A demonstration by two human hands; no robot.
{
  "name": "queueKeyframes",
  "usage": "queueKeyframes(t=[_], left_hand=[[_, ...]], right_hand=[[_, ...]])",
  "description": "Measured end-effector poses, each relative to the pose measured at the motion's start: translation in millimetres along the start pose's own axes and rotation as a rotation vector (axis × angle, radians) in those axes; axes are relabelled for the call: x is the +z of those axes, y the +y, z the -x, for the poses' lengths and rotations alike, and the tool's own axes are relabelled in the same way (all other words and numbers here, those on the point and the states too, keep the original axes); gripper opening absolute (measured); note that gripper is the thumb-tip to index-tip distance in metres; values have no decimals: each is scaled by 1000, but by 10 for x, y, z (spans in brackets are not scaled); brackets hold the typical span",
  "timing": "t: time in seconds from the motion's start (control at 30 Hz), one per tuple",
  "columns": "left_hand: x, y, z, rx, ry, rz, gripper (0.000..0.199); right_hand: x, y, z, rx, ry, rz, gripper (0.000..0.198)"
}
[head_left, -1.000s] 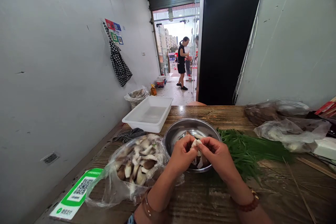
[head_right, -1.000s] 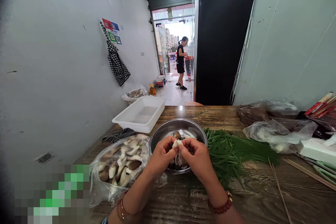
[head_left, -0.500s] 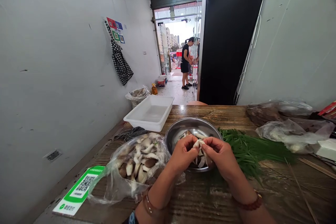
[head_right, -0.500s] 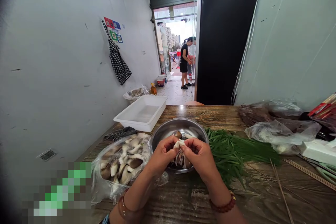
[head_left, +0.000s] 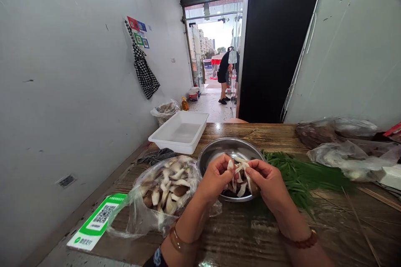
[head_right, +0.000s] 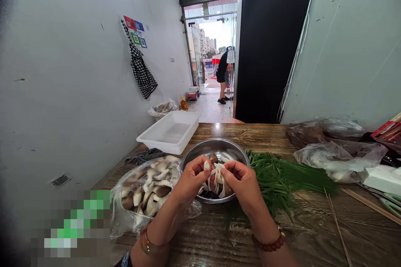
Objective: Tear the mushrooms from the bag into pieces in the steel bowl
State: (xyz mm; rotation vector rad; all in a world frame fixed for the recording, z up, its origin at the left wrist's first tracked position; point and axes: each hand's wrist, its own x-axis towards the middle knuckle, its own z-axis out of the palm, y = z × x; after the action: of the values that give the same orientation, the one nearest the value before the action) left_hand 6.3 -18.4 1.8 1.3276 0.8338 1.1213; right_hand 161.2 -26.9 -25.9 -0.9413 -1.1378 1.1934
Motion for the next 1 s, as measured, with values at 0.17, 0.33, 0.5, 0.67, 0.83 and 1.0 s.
queueKeyframes(t=[0.17,0.33,0.5,0.67,0.83,1.0], left_hand=[[-2,-6,9,4,-17,-39,24],[-7,-60,-28,163,88,-393,19],[-18,-126,-69,321,132,-679,23],[-45,-159,-84,375,269,-533,23],[-29,-163,-31,286,394,-297,21],[-257,-71,132,240,422,-295,19]], right_hand=[[-48,-5,-34,-27,142,-119,32],[-92,-6,-50,-235,236,271,31],[-129,42,-103,-428,97,644,29],[-126,79,-131,-316,154,595,35],[-106,115,-92,-241,170,609,40],[-147,171,-83,-216,159,706,40]])
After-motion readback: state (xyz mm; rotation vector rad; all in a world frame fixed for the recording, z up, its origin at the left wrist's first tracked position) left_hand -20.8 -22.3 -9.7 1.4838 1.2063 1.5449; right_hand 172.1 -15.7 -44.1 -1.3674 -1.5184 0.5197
